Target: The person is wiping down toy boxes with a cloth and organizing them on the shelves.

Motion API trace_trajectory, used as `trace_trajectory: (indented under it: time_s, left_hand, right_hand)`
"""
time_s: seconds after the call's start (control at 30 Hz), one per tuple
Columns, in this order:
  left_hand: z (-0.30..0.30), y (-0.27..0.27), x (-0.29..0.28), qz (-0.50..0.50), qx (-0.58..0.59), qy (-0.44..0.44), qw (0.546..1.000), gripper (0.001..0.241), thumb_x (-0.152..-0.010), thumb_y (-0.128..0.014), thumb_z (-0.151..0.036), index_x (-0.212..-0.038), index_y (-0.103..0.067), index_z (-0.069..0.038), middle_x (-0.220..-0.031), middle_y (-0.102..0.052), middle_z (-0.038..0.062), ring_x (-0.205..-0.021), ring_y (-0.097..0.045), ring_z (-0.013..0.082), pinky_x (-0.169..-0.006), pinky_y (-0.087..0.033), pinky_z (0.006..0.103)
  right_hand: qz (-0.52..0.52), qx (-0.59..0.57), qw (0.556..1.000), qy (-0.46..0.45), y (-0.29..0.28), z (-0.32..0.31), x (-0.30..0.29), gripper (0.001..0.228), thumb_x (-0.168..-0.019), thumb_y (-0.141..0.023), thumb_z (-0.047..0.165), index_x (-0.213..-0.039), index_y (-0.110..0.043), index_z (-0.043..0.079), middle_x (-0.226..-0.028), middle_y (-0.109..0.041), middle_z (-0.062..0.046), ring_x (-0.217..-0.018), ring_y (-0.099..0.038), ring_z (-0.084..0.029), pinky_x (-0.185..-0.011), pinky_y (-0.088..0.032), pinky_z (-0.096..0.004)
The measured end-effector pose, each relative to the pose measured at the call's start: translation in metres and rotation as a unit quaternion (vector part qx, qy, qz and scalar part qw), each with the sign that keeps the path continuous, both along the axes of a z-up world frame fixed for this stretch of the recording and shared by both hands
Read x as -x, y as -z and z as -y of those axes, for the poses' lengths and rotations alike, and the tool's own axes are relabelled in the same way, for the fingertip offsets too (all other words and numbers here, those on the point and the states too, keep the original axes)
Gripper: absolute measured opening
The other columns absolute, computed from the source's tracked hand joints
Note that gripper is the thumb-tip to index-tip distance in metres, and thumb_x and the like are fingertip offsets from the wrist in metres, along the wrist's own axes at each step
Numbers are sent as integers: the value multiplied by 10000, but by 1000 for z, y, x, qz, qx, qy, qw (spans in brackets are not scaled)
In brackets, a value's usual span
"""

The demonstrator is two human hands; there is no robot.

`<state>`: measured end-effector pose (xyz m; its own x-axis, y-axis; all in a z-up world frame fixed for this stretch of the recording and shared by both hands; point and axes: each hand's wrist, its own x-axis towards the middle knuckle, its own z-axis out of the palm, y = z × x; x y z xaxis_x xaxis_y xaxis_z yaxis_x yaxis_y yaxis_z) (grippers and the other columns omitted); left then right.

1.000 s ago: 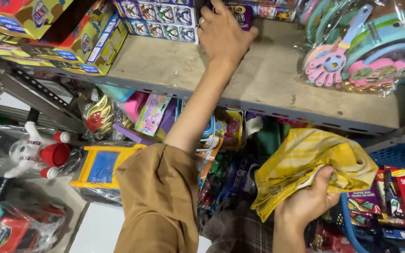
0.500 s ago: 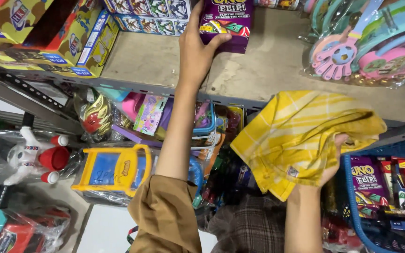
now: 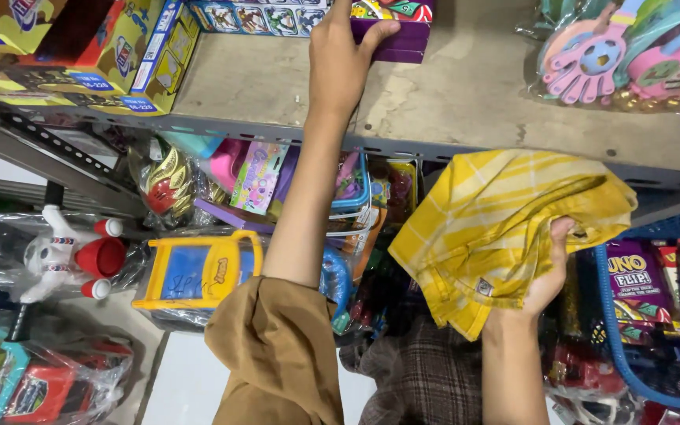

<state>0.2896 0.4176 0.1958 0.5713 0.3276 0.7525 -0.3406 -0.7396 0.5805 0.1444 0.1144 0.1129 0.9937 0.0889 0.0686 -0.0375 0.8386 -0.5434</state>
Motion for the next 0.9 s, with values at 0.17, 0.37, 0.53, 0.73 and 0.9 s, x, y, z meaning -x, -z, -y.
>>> trace_trajectory:
  time_s: [0.17, 0.37, 0.53, 0.73, 0.9]
  left_hand:
    - [-5, 3, -7, -5, -11, -15, 1000, 515, -844, -857, -419, -1082, -664, -5, -986, -746, 224, -941, -703, 433, -822, -557, 489]
    - [-4, 5, -7, -18, 19, -4, 1000, 510, -842, -846, -434, -1039, -672, 3, -949, -748, 227, -913, -732, 402, -814, -575, 467]
    - [-1, -5, 0, -29, 13, -8, 999, 514, -833, -837, -430, -1044, -674, 11, -941, -749, 228, -902, -723, 411, -806, -563, 481]
    - [-3, 2, -4, -30, -9, -32, 999, 525, -835, -838, -446, -1038, -679, 11, -969, -735, 228, -924, -698, 425, -823, -543, 495]
    - [-1, -1, -2, -25, -20, -26, 999, 503, -869, -817, -437, -1053, -676, 9, -1020, -729, 231, -966, -681, 428, -856, -531, 492]
  right_hand:
    - [-2, 38, 999, 40, 5, -3, 7, 649, -1064, -572, 477, -1545, -463, 55, -1512, -567, -100, -1370, -570, -288, -1195, -448, -481]
    - [-13, 4, 1000, 11, -10, -7, 19, 643, -1064, -563, 468, -1556, -456, 68, -1516, -566, -97, -1369, -565, -291, -1193, -439, -482]
    - [-10, -5, 1000, 2, -3, -1, 15, 654, -1066, -545, 480, -1565, -452, 67, -1540, -546, -102, -1394, -546, -296, -1209, -422, -490]
    - [-7, 4, 1000, -2, 5, 9, 9, 673, -1075, -526, 500, -1578, -442, 61, -1567, -528, -104, -1420, -529, -296, -1231, -404, -491]
    - [-11, -19, 1000, -5, 5, 10, 9, 665, -1074, -525, 493, -1578, -442, 67, -1569, -529, -100, -1427, -530, -293, -1238, -405, -493]
